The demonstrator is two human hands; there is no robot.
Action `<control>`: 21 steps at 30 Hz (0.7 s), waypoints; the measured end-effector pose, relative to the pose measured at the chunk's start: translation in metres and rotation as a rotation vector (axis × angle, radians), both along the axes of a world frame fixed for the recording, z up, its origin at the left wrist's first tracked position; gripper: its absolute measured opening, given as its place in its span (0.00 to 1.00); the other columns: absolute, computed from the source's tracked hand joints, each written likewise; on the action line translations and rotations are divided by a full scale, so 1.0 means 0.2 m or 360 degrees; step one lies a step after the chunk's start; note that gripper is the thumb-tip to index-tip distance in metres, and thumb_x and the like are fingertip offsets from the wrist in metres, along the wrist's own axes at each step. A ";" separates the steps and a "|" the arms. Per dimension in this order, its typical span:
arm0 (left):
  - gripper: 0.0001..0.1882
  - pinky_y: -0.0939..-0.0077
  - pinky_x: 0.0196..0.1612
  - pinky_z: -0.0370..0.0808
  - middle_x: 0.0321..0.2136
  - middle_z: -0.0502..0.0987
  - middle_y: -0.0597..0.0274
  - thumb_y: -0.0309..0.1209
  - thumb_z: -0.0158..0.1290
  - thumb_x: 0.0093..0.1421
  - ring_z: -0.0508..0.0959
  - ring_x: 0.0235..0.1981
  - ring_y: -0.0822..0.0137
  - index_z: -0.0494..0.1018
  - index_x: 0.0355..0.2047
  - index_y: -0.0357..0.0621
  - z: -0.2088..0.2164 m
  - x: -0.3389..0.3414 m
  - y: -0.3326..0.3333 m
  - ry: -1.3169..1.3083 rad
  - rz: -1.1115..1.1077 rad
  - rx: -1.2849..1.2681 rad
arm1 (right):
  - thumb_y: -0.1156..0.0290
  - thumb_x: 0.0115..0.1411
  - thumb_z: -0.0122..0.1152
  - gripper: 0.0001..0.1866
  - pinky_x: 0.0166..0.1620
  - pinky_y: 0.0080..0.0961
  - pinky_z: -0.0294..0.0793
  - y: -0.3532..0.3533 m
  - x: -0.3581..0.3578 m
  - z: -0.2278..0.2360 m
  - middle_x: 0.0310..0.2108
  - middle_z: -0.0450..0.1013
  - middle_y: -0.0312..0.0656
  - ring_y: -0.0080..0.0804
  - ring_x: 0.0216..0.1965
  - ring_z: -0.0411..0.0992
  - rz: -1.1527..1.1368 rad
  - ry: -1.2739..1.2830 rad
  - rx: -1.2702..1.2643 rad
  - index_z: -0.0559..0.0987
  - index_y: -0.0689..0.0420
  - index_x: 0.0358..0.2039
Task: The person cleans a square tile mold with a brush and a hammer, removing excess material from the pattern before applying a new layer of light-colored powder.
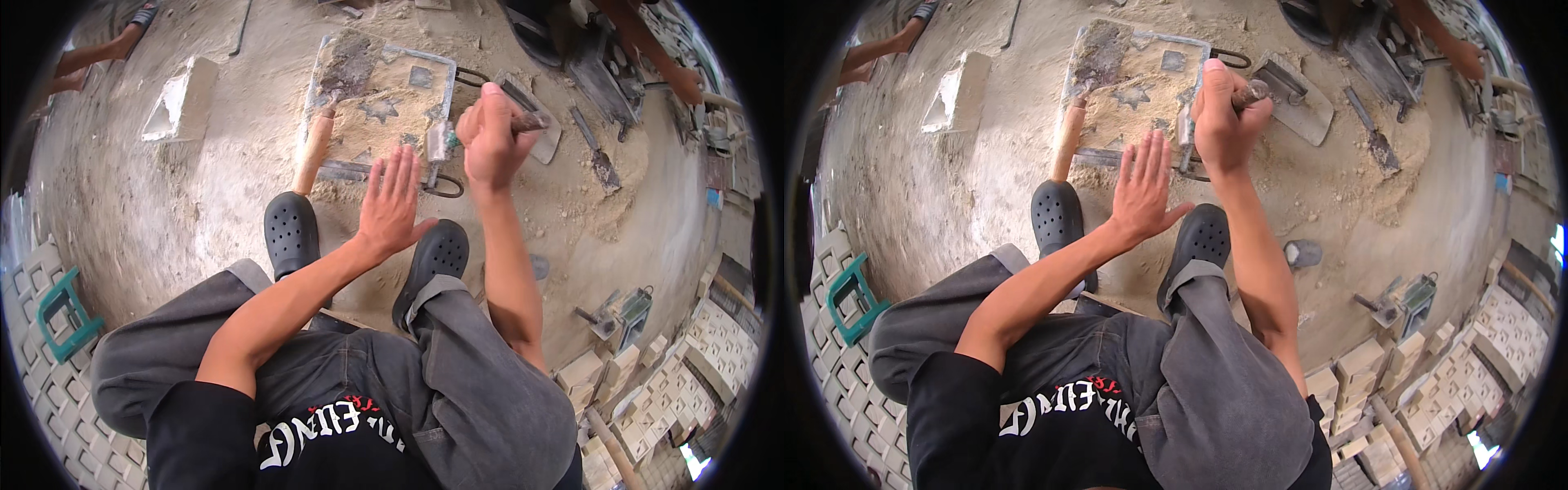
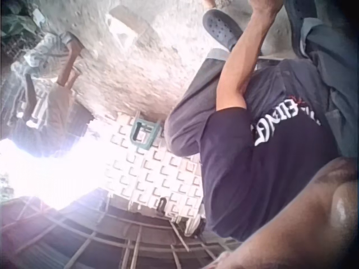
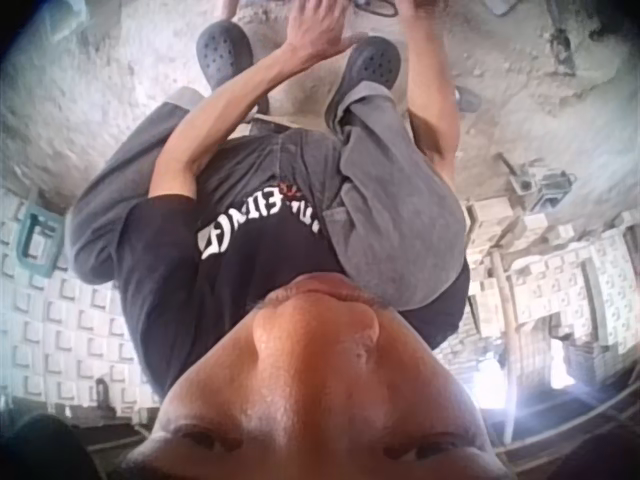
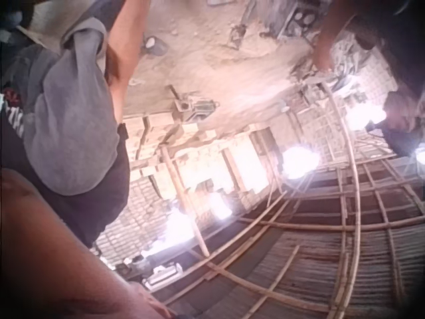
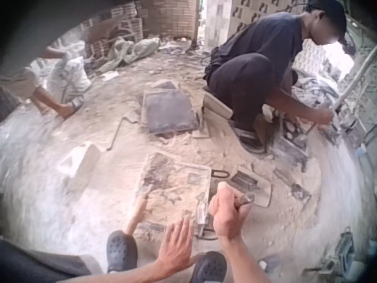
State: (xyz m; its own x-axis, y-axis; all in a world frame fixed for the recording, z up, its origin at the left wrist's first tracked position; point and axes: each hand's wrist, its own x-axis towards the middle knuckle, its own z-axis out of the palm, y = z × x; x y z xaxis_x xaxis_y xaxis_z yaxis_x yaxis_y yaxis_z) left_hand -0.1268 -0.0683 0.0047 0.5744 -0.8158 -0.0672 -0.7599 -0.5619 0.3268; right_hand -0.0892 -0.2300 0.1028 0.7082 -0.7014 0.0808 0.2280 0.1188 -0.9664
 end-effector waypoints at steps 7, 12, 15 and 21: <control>0.57 0.55 0.72 0.45 0.70 0.52 0.40 0.66 0.50 0.56 0.50 0.72 0.47 0.51 0.68 0.27 0.01 0.09 -0.10 -0.0068 -0.0047 -0.0109 | 0.69 0.70 0.45 0.27 0.16 0.25 0.44 -0.08 -0.18 0.09 0.07 0.50 0.31 0.21 0.09 0.43 -0.0135 -0.0348 0.0347 0.56 0.51 0.10; 0.60 0.56 0.73 0.44 0.70 0.51 0.37 0.69 0.48 0.56 0.49 0.73 0.46 0.50 0.68 0.24 0.00 0.21 -0.13 -0.0063 -0.0059 -0.0223 | 0.69 0.70 0.45 0.27 0.15 0.25 0.45 -0.11 -0.20 0.03 0.07 0.50 0.31 0.20 0.09 0.44 -0.0155 -0.0286 0.0313 0.56 0.51 0.11; 0.66 0.54 0.73 0.42 0.70 0.49 0.35 0.75 0.48 0.51 0.46 0.73 0.45 0.48 0.68 0.22 -0.01 0.27 -0.07 -0.0105 0.0067 -0.0223 | 0.70 0.70 0.45 0.27 0.15 0.24 0.46 -0.12 -0.15 0.05 0.07 0.50 0.31 0.20 0.08 0.45 -0.0129 -0.0317 0.0316 0.56 0.52 0.11; 0.69 0.51 0.73 0.40 0.70 0.48 0.34 0.76 0.50 0.48 0.45 0.73 0.44 0.48 0.67 0.22 0.01 0.27 0.00 -0.0096 0.0114 -0.0206 | 0.68 0.67 0.53 0.26 0.16 0.20 0.50 -0.05 -0.01 -0.02 0.09 0.59 0.28 0.15 0.11 0.55 0.0028 -0.0143 0.0201 0.62 0.53 0.11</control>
